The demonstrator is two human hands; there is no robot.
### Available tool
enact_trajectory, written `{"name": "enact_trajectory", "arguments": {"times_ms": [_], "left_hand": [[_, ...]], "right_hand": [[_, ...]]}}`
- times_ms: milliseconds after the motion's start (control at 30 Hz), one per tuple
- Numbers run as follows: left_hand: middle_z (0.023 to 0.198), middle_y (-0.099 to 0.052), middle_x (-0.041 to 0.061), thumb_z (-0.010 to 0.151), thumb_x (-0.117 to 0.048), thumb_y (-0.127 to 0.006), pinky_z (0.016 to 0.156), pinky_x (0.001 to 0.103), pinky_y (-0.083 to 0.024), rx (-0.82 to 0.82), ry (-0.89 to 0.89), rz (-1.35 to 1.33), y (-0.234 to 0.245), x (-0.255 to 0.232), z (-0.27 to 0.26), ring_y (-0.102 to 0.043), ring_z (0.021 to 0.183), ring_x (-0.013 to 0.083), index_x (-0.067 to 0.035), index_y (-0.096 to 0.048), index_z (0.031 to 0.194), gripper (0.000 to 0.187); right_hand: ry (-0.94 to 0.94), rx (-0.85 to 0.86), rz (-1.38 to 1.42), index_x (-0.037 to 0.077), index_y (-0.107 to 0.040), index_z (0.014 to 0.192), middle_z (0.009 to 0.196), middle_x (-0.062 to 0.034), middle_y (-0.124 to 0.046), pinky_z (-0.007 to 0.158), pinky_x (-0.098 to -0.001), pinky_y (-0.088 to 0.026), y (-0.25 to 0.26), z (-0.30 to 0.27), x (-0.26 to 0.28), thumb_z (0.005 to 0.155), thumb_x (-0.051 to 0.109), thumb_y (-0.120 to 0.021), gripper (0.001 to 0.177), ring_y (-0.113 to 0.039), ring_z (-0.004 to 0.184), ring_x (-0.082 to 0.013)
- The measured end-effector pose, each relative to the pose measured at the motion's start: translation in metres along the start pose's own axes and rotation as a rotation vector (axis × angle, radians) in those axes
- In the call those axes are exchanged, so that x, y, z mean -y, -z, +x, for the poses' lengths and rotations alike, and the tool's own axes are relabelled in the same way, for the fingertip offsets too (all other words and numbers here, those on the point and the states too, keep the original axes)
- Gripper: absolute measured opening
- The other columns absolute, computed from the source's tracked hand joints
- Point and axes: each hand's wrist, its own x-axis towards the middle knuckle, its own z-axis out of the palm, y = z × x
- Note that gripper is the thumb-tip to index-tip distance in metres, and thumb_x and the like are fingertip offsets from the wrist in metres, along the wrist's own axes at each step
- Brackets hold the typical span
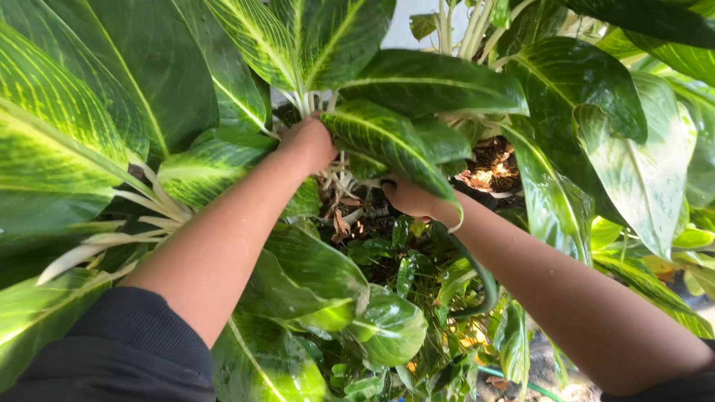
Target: Watering and washing the leaves of large green plants using a garden hose.
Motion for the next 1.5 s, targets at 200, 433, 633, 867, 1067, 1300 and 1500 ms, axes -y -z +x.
{"name": "enact_trajectory", "arguments": {"times_ms": [200, 433, 633, 867, 1067, 1300, 1500], "left_hand": [[0.142, -0.061, 0.016, 0.096, -0.026, -0.069, 0.123, 0.068, -0.012, -0.058, 0.01, -0.055, -0.013, -0.003, 0.005, -0.062, 0.126, 0.0365, -0.007, -0.038, 0.155, 0.069], [0.144, -0.058, 0.014, 0.091, -0.025, -0.073, 0.124, 0.066, -0.002, -0.118, -0.057, -0.193, 0.003, -0.017, -0.031, -0.055, 0.134, 0.0336, -0.012, -0.048, 0.145, 0.061], [0.151, -0.053, 0.013, 0.095, -0.025, -0.072, 0.125, 0.067, 0.004, -0.069, -0.078, -0.155, -0.008, -0.013, -0.031, -0.054, 0.137, 0.0346, -0.009, -0.052, 0.143, 0.055], [0.153, -0.044, 0.02, 0.092, -0.021, -0.075, 0.121, 0.057, 0.005, -0.116, -0.038, -0.267, -0.032, -0.002, -0.006, -0.045, 0.139, 0.041, -0.021, -0.042, 0.153, 0.07], [0.154, -0.051, 0.011, 0.092, -0.028, -0.076, 0.127, 0.061, -0.011, -0.062, -0.042, -0.09, -0.021, -0.001, -0.012, -0.056, 0.135, 0.0327, -0.016, -0.05, 0.145, 0.061], [0.162, -0.039, 0.004, 0.09, -0.031, -0.076, 0.119, 0.074, -0.009, -0.146, -0.111, -0.02, -0.037, 0.01, 0.007, -0.053, 0.134, 0.0327, -0.013, -0.076, 0.105, 0.024], [0.162, -0.033, 0.007, 0.092, -0.026, -0.072, 0.118, 0.076, -0.004, -0.142, -0.185, 0.091, -0.041, 0.013, 0.008, -0.042, 0.142, 0.0354, -0.02, -0.072, 0.123, 0.031]], "right_hand": [[-0.123, 0.009, 0.736, 0.018, -0.055, 0.143, 0.067, -0.0135, -0.062, 0.035, -0.0359, -0.042, -0.05, 0.012, -0.023, 0.1, 0.025, -0.054, 0.044, -0.047, 0.038, -0.0168], [-0.19, -0.104, 1.297, 0.014, -0.053, 0.135, 0.065, -0.0046, -0.049, 0.034, -0.0318, -0.036, -0.083, -0.044, 0.013, 0.102, 0.023, -0.051, 0.034, -0.041, 0.036, -0.015], [-0.211, -0.079, 1.51, 0.018, -0.05, 0.134, 0.064, -0.0041, -0.046, 0.037, -0.0319, -0.03, -0.106, -0.08, 0.029, 0.102, 0.023, -0.051, 0.032, -0.036, 0.037, -0.0137], [-0.23, 0.056, 1.569, 0.019, -0.052, 0.123, 0.066, -0.0033, -0.046, 0.038, -0.0299, -0.03, -0.111, -0.093, 0.03, 0.103, 0.022, -0.05, 0.021, -0.035, 0.038, -0.0122], [-0.225, 0.112, 1.681, 0.018, -0.054, 0.117, 0.065, -0.0027, -0.046, 0.037, -0.0296, -0.03, -0.129, -0.088, 0.024, 0.103, 0.022, -0.049, 0.016, -0.032, 0.038, -0.0117], [-0.223, 0.131, 1.603, 0.02, -0.056, 0.119, 0.065, -0.0017, -0.046, 0.038, -0.029, -0.03, -0.123, -0.09, 0.025, 0.103, 0.024, -0.048, 0.018, -0.031, 0.038, -0.0105], [-0.207, 0.096, 1.517, 0.021, -0.057, 0.131, 0.063, -0.0007, -0.046, 0.038, -0.0294, -0.031, -0.106, -0.094, 0.017, 0.102, 0.022, -0.05, 0.03, -0.033, 0.039, -0.0112]]}}
